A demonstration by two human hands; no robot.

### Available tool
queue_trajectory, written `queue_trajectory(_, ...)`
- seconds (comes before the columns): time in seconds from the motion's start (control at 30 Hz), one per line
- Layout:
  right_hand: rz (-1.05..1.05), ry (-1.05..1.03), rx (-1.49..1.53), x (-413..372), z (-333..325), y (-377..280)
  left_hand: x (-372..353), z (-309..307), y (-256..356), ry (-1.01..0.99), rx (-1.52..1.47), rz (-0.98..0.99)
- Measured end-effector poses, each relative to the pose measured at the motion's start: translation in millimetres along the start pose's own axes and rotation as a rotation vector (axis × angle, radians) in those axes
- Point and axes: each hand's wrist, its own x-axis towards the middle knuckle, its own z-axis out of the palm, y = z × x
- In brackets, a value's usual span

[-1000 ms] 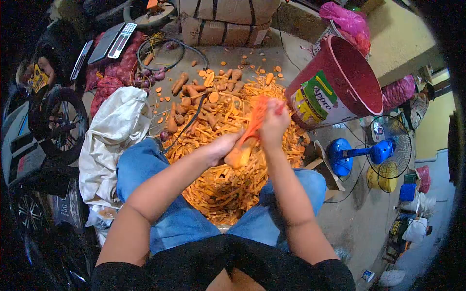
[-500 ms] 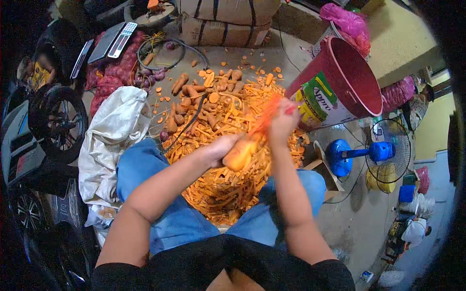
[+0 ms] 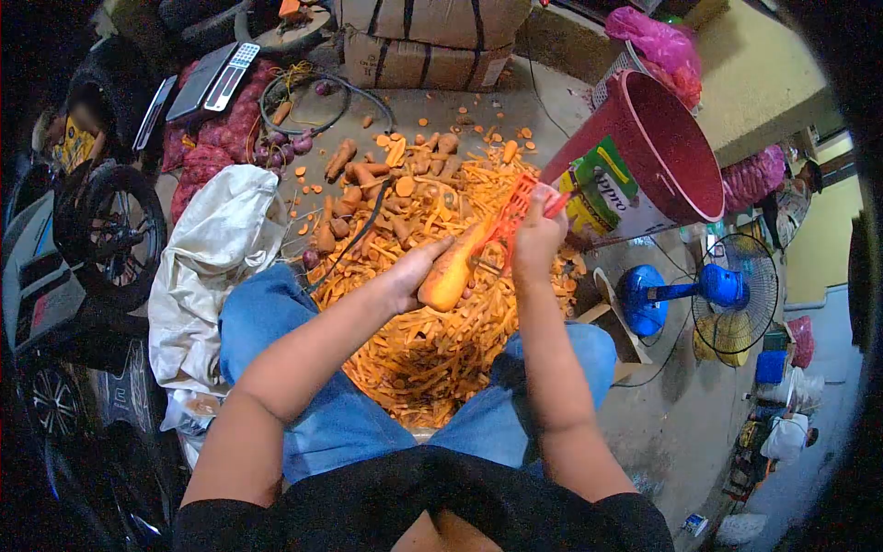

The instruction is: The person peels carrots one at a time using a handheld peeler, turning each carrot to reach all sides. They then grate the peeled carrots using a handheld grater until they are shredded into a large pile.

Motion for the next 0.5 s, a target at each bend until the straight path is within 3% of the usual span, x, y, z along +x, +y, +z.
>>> queue_trajectory(0.1, -0.06, -0.057, -0.156, 6.3, -3.3, -11.1, -4.5, -2.6, 3.7, -0.014, 0.035, 0.006)
queue_trajectory(0.17, 0.025, -0.063, -0.246, 25.4, -18.8, 7.7, -4.6, -3.1, 5.2, -0.007, 0.028, -0.001)
queue_trajectory(0.2, -0.005, 0.011, -0.184, 28.5, -18.2, 9.3, -2.9, -4.0, 6.0, -0.016, -0.009, 0.011)
queue_trajectory(0.3, 0.075, -0.036, -0.06, 22.3, -17.0, 6.4, -1.3, -3.2, 7.4, -0.013, -0.047, 0.028)
queue_trajectory(0.37, -0.017, -0.035, -0.15, 16.9, -12.4, 18.0, 0.2, -4.2, 6.4, 0.005, -0.049, 0.035)
queue_trajectory(0.43, 0.236, -0.164, 0.06, -6.2, 1.5, -18.0, 6.9, -4.3, 2.6, 0.062, -0.069, 0.035)
queue_trajectory(0.5, 0.262, -0.196, 0.041, -26.6, 12.5, -38.9, 8.6, -2.1, 0.9, 0.048, -0.093, 0.028)
